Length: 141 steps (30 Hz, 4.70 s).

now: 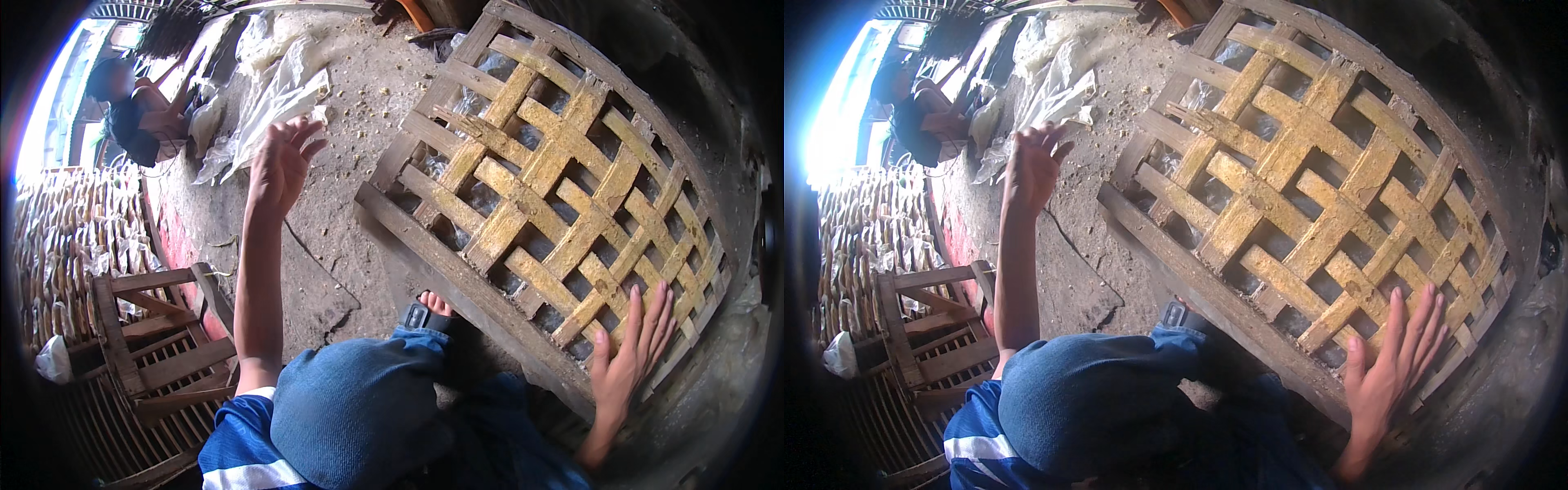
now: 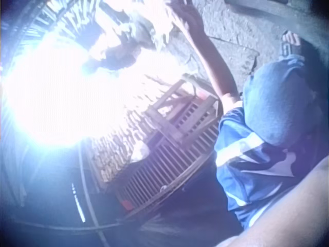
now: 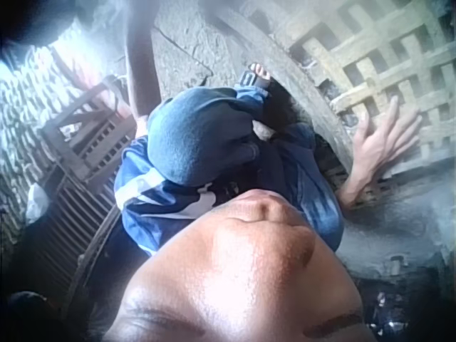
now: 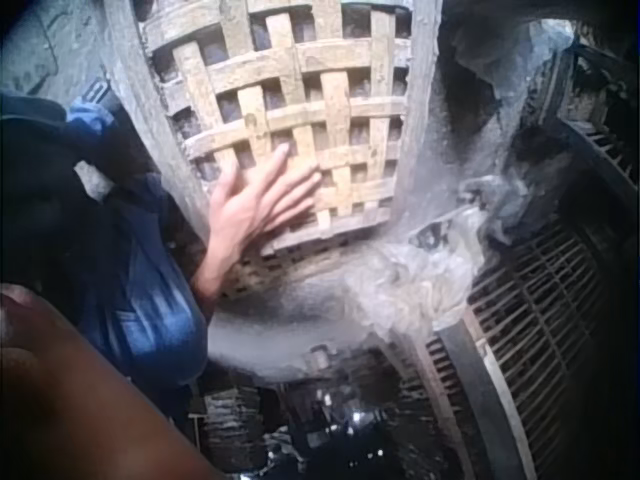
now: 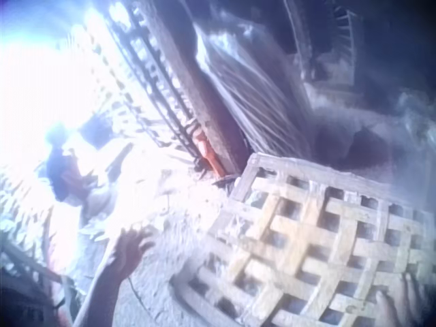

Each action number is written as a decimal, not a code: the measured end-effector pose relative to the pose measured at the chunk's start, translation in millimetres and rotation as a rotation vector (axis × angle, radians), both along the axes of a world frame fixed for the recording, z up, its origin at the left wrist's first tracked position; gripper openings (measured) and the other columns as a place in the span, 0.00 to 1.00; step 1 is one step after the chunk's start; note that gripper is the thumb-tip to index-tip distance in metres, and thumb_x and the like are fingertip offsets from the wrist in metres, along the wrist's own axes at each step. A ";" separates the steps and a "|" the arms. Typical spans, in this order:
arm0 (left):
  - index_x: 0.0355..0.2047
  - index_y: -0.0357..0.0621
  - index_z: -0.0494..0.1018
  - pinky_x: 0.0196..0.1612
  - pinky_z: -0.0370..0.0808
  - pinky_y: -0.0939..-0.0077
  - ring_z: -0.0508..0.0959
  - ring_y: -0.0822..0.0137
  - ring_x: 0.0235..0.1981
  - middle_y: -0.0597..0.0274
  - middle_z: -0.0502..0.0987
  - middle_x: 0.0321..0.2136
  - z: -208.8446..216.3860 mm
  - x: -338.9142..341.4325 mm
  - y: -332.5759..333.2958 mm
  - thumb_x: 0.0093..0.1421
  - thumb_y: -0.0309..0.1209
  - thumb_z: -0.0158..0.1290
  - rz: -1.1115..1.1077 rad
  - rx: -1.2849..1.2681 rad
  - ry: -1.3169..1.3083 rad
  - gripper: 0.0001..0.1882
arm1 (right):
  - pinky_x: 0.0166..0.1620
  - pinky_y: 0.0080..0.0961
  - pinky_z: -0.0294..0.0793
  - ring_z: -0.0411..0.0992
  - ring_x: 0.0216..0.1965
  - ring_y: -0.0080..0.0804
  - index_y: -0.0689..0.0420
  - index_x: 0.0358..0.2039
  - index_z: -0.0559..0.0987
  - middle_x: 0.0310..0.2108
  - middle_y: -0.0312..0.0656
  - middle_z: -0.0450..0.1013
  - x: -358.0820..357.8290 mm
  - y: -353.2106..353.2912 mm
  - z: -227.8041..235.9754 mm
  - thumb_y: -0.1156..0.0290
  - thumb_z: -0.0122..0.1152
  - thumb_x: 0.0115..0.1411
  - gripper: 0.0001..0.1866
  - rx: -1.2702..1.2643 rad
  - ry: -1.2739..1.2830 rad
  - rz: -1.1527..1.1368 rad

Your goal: The person assembles a woven basket by placing a plastic sheet over a woven frame, then fitting a second woven frame on top. The person presses and adjusts the frames to align them and secures the assembly.

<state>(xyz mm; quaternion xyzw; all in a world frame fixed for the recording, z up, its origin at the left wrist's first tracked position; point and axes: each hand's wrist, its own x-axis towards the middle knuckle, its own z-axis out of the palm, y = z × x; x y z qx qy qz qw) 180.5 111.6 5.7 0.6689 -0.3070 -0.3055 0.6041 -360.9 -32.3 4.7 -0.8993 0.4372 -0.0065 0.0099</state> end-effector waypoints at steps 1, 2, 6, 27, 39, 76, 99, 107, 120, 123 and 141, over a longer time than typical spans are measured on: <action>0.48 0.42 0.78 0.64 0.71 0.56 0.78 0.59 0.57 0.57 0.80 0.53 -11.4 13.7 9.8 0.71 0.41 0.56 0.026 0.061 0.033 0.15 | 0.75 0.60 0.44 0.49 0.77 0.58 0.57 0.71 0.66 0.76 0.56 0.51 0.4 -0.4 -0.1 0.40 0.40 0.72 0.39 0.004 -0.006 0.002; 0.54 0.45 0.77 0.64 0.70 0.53 0.76 0.58 0.60 0.55 0.79 0.57 -23.6 25.9 25.4 0.69 0.43 0.59 0.049 0.597 -0.707 0.20 | 0.75 0.60 0.44 0.49 0.76 0.58 0.57 0.71 0.66 0.76 0.56 0.52 1.5 0.0 0.1 0.40 0.40 0.72 0.39 0.009 -0.013 0.005; 0.51 0.53 0.82 0.64 0.69 0.49 0.74 0.52 0.62 0.57 0.78 0.60 -44.0 4.2 39.0 0.65 0.37 0.63 0.127 0.682 -1.596 0.15 | 0.75 0.61 0.44 0.49 0.76 0.59 0.57 0.71 0.67 0.76 0.56 0.52 2.7 1.3 0.5 0.40 0.40 0.72 0.39 0.012 -0.009 -0.002; 0.30 0.50 0.86 0.66 0.58 0.49 0.69 0.54 0.63 0.62 0.77 0.54 42.4 -166.2 -32.0 0.53 0.47 0.70 -0.344 0.527 -1.234 0.15 | 0.75 0.60 0.44 0.50 0.76 0.56 0.57 0.69 0.69 0.76 0.54 0.53 -0.2 -0.2 -2.2 0.41 0.42 0.72 0.38 -0.003 -0.037 -0.008; 0.33 0.51 0.85 0.61 0.56 0.52 0.72 0.57 0.59 0.64 0.77 0.52 37.6 -152.4 -34.6 0.59 0.32 0.66 -0.335 0.519 -1.092 0.03 | 0.75 0.60 0.45 0.49 0.76 0.57 0.57 0.69 0.68 0.76 0.55 0.52 1.1 0.8 1.7 0.42 0.44 0.71 0.37 -0.002 -0.021 -0.008; 0.68 0.34 0.66 0.68 0.62 0.68 0.71 0.65 0.63 0.55 0.74 0.62 -34.4 -80.3 -36.8 0.74 0.40 0.51 -0.216 0.378 -0.163 0.28 | 0.74 0.61 0.54 0.56 0.74 0.47 0.56 0.51 0.83 0.70 0.51 0.64 128.1 24.7 -26.7 0.52 0.72 0.56 0.27 0.250 -0.579 0.556; 0.67 0.35 0.65 0.57 0.70 0.72 0.74 0.68 0.54 0.58 0.75 0.56 -46.5 -42.4 -25.5 0.75 0.42 0.51 -0.220 0.400 -0.227 0.28 | 0.73 0.49 0.59 0.65 0.70 0.41 0.49 0.37 0.89 0.62 0.43 0.75 18.9 26.5 -3.2 0.70 0.67 0.56 0.08 0.345 -0.649 0.316; 0.66 0.37 0.67 0.50 0.71 0.74 0.74 0.70 0.47 0.61 0.75 0.50 -54.5 -24.2 -19.9 0.75 0.42 0.52 -0.184 0.381 -0.237 0.27 | 0.64 0.45 0.71 0.72 0.63 0.41 0.56 0.30 0.87 0.55 0.42 0.79 -28.8 35.9 -6.7 0.80 0.63 0.49 0.09 0.316 -0.769 0.210; 0.63 0.40 0.69 0.38 0.73 0.78 0.74 0.75 0.36 0.66 0.74 0.41 -88.6 21.3 -15.5 0.74 0.44 0.52 -0.066 0.378 -0.198 0.25 | 0.48 0.24 0.77 0.79 0.44 0.24 0.58 0.45 0.83 0.42 0.39 0.82 -248.2 -99.0 -87.1 0.77 0.60 0.64 0.10 0.037 -1.094 -0.782; 0.63 0.40 0.69 0.35 0.73 0.79 0.74 0.76 0.34 0.67 0.74 0.38 -114.0 49.8 -10.2 0.74 0.44 0.52 -0.025 0.377 -0.095 0.25 | 0.54 0.32 0.76 0.80 0.47 0.36 0.54 0.54 0.82 0.44 0.44 0.82 -322.0 -137.2 -149.3 0.74 0.63 0.62 0.19 0.018 -0.801 -1.198; 0.60 0.50 0.69 0.36 0.72 0.79 0.74 0.74 0.34 0.72 0.71 0.37 -99.9 43.8 8.2 0.75 0.52 0.45 -0.001 0.537 -0.170 0.24 | 0.60 0.44 0.75 0.74 0.56 0.54 0.57 0.50 0.83 0.53 0.52 0.77 -373.2 -203.8 -212.0 0.77 0.58 0.60 0.17 -0.296 -0.166 -0.903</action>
